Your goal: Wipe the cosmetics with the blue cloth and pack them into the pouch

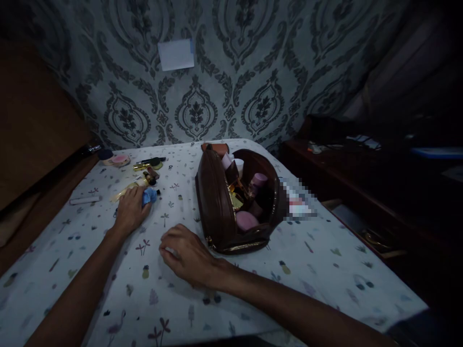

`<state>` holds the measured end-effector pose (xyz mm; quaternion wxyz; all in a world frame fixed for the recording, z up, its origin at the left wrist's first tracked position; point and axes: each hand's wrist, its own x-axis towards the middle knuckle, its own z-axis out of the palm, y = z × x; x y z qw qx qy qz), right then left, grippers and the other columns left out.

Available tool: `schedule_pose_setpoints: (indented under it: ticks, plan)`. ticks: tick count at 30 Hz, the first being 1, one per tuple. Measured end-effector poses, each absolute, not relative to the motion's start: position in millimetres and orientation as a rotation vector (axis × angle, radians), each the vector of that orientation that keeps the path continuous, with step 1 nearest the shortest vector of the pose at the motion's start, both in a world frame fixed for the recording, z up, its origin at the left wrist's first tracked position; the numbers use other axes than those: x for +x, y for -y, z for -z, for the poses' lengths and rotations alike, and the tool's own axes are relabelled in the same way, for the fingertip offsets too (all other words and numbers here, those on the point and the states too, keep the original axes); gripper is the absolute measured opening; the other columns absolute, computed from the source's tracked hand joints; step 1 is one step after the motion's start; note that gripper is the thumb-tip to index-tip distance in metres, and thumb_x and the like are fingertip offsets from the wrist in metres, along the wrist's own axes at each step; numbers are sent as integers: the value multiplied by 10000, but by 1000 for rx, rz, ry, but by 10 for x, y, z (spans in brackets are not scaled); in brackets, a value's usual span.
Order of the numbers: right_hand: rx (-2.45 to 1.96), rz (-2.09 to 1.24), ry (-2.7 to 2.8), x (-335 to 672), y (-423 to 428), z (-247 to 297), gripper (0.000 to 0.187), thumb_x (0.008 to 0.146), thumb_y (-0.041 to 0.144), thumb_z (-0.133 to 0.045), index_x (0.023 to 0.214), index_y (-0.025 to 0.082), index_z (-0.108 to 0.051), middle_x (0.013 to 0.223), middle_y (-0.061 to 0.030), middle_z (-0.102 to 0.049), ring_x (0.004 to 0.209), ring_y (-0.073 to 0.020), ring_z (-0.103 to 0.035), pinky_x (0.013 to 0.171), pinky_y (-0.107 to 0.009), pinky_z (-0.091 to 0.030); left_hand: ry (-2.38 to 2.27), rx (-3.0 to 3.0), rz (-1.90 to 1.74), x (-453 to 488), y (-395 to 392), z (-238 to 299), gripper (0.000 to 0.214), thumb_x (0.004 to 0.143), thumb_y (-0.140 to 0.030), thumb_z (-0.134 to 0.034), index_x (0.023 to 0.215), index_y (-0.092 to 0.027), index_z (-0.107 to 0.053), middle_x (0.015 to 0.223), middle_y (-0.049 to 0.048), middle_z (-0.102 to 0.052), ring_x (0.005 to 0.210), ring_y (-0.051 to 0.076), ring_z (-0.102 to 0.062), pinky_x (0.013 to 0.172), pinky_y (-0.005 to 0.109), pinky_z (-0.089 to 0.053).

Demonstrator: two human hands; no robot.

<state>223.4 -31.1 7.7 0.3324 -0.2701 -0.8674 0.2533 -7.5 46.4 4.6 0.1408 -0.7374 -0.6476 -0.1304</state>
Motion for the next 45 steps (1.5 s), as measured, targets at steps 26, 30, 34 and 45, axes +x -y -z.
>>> schedule_pose_setpoints:
  ticks: [26,30,34,45]
  plan:
    - [-904,-1651,983,1945,-31,268,155,994,305,-496,1137,254,-467,773,55,-563,502,-89,-579,508,-199,-480,1582,-2937,811,186,-169,-167,201,866,-413,-583,970,-243,-610,933,43,-687,834,223,-654,716,296,-525]
    - [-902,-1677,1029,1975,8,251,130,997,348,-475,926,239,-471,638,71,-522,458,-95,-520,483,-193,-444,1594,-3010,881,195,-127,-206,228,871,-418,-582,1053,-288,-629,965,53,-718,842,258,-695,723,333,-570]
    - [-919,-1631,1090,2028,50,199,113,965,338,-514,946,231,-483,647,59,-546,489,-104,-529,484,-193,-445,1737,-2932,890,167,-111,-108,297,905,-468,-539,1154,-335,-632,1031,37,-747,858,268,-729,741,331,-587]
    - [-1032,-1552,1270,2155,111,30,103,951,243,-496,1037,228,-550,727,38,-583,560,-106,-532,545,-201,-459,1708,-2839,706,-123,-103,333,498,854,-586,-540,1330,-448,-494,1140,-22,-751,882,301,-744,749,402,-620]
